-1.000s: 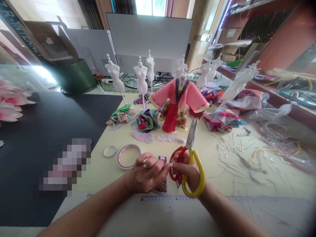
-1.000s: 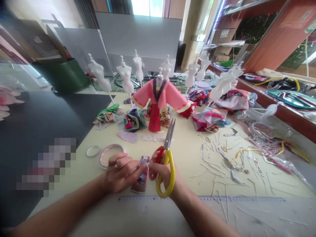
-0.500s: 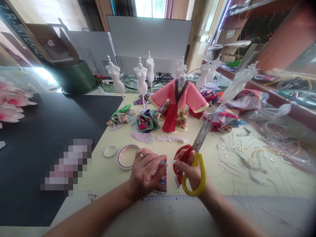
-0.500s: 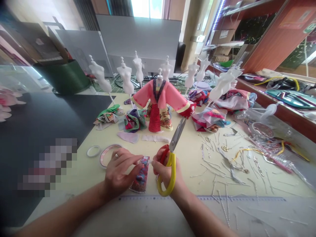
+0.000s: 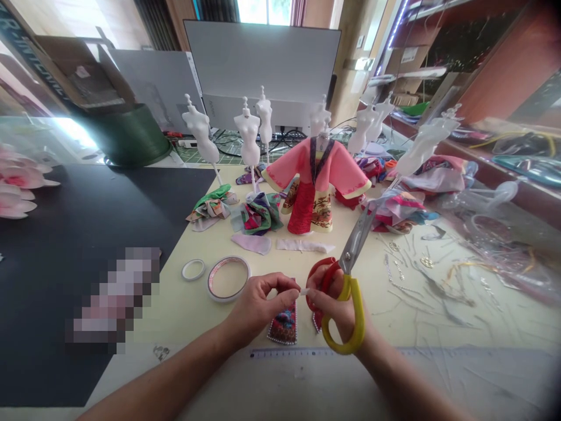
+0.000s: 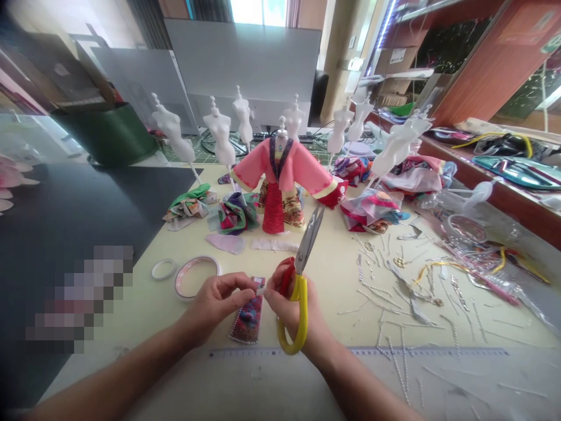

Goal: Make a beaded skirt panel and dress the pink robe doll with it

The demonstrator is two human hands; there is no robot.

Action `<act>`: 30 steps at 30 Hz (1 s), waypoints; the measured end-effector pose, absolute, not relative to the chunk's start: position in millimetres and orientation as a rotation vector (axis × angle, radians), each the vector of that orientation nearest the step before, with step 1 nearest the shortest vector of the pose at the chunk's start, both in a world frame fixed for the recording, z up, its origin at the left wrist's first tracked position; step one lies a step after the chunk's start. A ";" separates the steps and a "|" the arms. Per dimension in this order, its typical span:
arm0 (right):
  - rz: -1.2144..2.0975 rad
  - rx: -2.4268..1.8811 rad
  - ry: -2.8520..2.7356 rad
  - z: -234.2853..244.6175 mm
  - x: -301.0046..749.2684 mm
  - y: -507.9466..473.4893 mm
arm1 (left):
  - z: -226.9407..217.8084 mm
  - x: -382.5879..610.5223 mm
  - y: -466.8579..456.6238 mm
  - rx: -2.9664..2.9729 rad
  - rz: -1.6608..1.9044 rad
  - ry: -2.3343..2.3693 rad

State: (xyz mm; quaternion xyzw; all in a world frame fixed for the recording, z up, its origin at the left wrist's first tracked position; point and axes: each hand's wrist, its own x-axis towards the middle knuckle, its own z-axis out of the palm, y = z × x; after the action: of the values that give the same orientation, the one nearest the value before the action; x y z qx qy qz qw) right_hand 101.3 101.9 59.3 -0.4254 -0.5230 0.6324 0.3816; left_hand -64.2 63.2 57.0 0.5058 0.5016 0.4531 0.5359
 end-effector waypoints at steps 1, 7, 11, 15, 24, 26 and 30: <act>1.603 -1.091 -1.359 59.7 101.0 101.7 | 57.8 -63.7 63.2 1.198 1.072 1.204; 1.682 -1.094 -1.214 66.2 96.7 100.2 | 60.9 -60.6 63.2 1.254 1.052 1.244; 1.751 -1.080 -1.125 70.0 95.3 99.3 | 60.1 -60.5 63.5 1.277 1.070 1.238; 1.692 -1.042 -1.278 66.9 98.4 98.0 | 60.7 -61.8 63.4 1.325 1.092 1.231; 1.727 -0.869 -1.429 61.4 106.1 98.7 | 62.9 -63.2 61.0 1.691 1.294 1.268; 1.755 -0.855 -1.367 61.4 106.1 98.8 | 60.2 -66.8 62.2 1.983 1.454 1.329; 1.821 -0.879 -1.280 60.5 104.3 96.9 | 59.2 -77.4 60.5 2.748 1.588 1.346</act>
State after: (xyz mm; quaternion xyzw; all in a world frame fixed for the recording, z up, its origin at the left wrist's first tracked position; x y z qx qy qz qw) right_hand 104.3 96.9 60.5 -0.3419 -0.4978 0.7082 0.3658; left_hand -77.4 60.5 59.2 0.7878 0.3859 0.4552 -0.1521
